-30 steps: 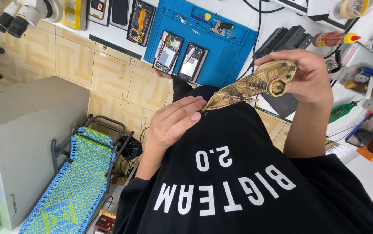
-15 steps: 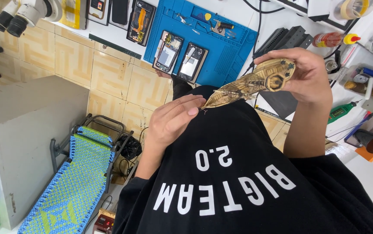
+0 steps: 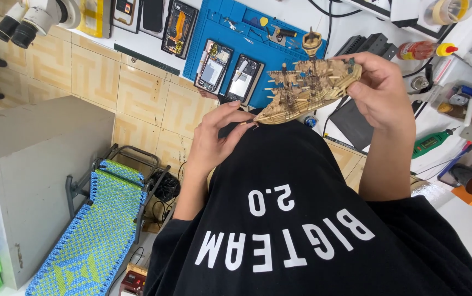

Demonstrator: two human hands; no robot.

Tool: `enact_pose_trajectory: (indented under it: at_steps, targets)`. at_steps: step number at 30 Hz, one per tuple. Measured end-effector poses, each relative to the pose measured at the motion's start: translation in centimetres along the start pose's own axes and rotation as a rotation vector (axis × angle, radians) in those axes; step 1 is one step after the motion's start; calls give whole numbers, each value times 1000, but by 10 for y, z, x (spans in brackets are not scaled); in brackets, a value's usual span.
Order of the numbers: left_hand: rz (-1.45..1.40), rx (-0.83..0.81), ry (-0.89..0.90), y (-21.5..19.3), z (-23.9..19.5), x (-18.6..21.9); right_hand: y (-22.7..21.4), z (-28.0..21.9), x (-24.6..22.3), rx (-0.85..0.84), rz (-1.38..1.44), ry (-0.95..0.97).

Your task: The person picks up a wooden ship model and examines it, then sits at a workbench and handles a small electronic component with both hands, turning it over repeatedly. A disassembled phone lies on the blue mat nearby.

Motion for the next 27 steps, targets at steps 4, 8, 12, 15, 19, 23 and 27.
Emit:
enact_pose_trajectory:
  at_steps: [4,8,12,15,19,23,27]
  targets:
    - [20,9,-14,-2,1,-1,-4,0,5,9,39,7]
    - [8,22,0,-3,2,1,-6,-2,10,28,64,31]
    - [38,32,-7,-4,2,1,-5,-1,9,20,72,24]
    - [45,41,0,-3,2,1,-4,-1,8,13,72,22]
    - [61,41,26,-3,2,2,-4,0,7,19,78,26]
    - [74,55,17,-3,4,0,-4,1,5,4,62,9]
    - [57,212,-108,-8,12,-17,-25,4,31,260,250,21]
Point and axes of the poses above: each hand's wrist, its own z-axis towards the middle knuckle, its own y-axis out of the palm, x = y × z, the point moved 7 cm from there along z, towards the middle knuckle, and after that the axes turned 1 degree about z, right-handed, at the moved point
